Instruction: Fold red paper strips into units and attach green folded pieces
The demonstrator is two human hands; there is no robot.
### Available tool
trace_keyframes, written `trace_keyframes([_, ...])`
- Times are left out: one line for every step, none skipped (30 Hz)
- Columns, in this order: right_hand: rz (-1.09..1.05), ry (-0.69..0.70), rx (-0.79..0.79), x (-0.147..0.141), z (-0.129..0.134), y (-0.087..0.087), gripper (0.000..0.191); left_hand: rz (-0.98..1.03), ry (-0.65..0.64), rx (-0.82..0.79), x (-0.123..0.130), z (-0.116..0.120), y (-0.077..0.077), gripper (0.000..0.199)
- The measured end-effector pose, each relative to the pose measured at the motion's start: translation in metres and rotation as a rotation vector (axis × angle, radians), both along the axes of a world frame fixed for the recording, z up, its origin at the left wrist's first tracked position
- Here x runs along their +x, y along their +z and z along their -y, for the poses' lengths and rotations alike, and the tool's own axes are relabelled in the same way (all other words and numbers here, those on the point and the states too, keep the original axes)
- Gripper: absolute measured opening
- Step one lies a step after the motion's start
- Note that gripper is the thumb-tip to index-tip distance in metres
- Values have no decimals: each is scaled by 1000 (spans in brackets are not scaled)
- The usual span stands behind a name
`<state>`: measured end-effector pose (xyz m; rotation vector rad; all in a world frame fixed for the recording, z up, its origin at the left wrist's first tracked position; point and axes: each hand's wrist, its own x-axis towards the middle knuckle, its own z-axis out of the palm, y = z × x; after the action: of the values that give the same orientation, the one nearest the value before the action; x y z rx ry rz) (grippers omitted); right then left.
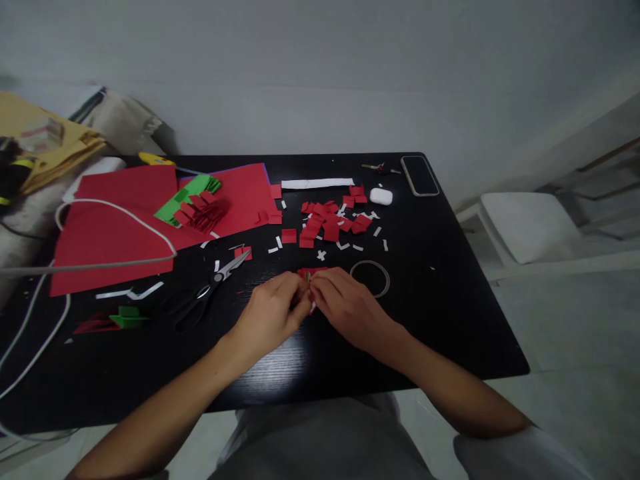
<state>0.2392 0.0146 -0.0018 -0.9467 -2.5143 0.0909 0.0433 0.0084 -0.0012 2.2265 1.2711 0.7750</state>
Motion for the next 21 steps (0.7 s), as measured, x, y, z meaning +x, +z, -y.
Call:
trace_keyframes([11, 0, -8, 0, -1, -1, 22, -4, -1, -8, 0, 0, 0, 11])
trace_keyframes([11, -2, -21, 1, -1, -1, 21, -9, -1, -17, 0, 0, 0, 12])
trace_keyframes([5, -5, -36, 1, -2, -2, 21, -13, -1, -25, 0, 0, -1, 12])
trace_keyframes([-4, -6, -51, 1, -2, -3, 21, -16, 0, -32, 1, -1, -1, 13])
trace_keyframes([-15, -8, -63, 1, -3, -4, 22, -15, 4, -40, 1, -1, -1, 13])
trace_keyframes([-27, -10, -71, 2, -3, -4, 22, -10, 11, -43, 2, -1, -1, 13])
trace_keyframes([-40, -11, -76, 2, -3, -4, 23, -2, 18, -46, 2, -1, -1, 13])
trace_keyframes([-54, -14, -79, 2, -4, -4, 23, 10, 24, -49, 2, -2, 0, 14])
trace_keyframes([-70, -16, -80, 2, -4, -3, 23, 22, 30, -53, 3, -2, 0, 15])
trace_keyframes([-89, -19, -80, 2, -4, -3, 23, 32, 35, -56, 3, -2, 1, 15])
trace_keyframes([-111, -21, -82, 2, -5, -2, 22, 44, 39, -60, 3, -2, 2, 15])
trace_keyframes([-135, -23, -82, 2, -6, -2, 21, 53, 43, -68, 3, -3, 3, 16])
trace_keyframes([-160, -25, -82, 3, -6, -2, 20, 59, 48, -77, 3, -3, 4, 16])
trace_keyframes([-184, -28, -84, 3, -7, -2, 19, 63, 55, -84, 2, -3, 5, 16])
trace_keyframes([-205, -32, -88, 3, -8, -2, 18, 64, 62, -91, 2, -3, 5, 16])
trace_keyframes([-223, -37, -94, 3, -8, -2, 18, 63, 68, -96, 2, -4, 6, 16])
trace_keyframes([-236, -43, -101, 3, -8, -2, 17, 60, 72, -97, 2, -4, 6, 16])
trace_keyframes([-248, -46, -108, 2, -9, -2, 17, 57, 75, -96, 2, -4, 6, 15])
trace_keyframes([-258, -46, -114, 2, -8, -2, 17, 56, 76, -95, 1, -4, 6, 15])
trace_keyframes([-270, -42, -116, 2, -8, -2, 17, 55, 77, -92, 2, -4, 5, 14])
trace_keyframes([-283, -36, -117, 2, -8, -1, 17, 55, 75, -87, 2, -4, 5, 13])
